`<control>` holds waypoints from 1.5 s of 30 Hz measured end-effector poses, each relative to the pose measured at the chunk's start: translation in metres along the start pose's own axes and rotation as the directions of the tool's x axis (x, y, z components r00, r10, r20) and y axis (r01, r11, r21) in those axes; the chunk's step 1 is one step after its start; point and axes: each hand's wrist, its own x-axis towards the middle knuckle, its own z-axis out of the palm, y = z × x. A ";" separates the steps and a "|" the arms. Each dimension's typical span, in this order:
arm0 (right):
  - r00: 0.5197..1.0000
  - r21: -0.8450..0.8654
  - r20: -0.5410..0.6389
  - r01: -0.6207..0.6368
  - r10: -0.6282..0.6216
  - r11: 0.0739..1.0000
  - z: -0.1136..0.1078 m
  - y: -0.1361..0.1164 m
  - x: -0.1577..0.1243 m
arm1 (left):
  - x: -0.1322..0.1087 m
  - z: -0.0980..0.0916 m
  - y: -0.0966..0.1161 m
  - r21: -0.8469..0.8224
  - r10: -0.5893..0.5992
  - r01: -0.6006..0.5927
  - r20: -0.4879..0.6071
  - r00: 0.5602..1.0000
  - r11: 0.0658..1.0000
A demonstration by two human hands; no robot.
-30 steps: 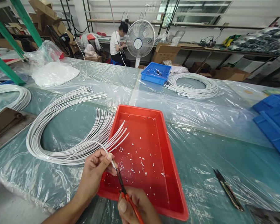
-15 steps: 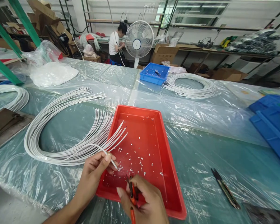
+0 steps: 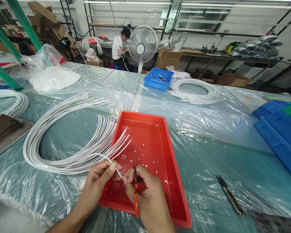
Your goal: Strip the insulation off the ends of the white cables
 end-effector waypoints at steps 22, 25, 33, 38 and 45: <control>0.903 0.642 0.250 -0.425 0.349 0.639 0.016 0.006 0.000 | -0.004 0.008 -0.012 -0.346 -0.004 -0.001 -0.013 1.000 0.938; 0.889 0.705 0.316 -0.453 0.331 0.545 0.022 0.008 0.000 | -0.007 0.011 -0.013 -0.302 -0.020 -0.011 -0.100 0.995 0.953; 0.910 0.607 0.225 -0.411 0.349 0.680 0.016 0.006 -0.004 | -0.008 0.012 -0.012 -0.261 -0.027 -0.005 -0.120 0.992 0.965; 0.954 0.303 0.072 -0.299 0.291 0.905 0.003 0.009 -0.013 | -0.002 0.008 -0.013 -0.252 -0.020 -0.017 -0.144 0.989 0.967; 0.883 0.151 0.360 -0.374 0.301 0.915 0.000 0.024 -0.034 | 0.001 0.009 -0.012 -0.288 -0.049 0.029 -0.062 0.997 0.957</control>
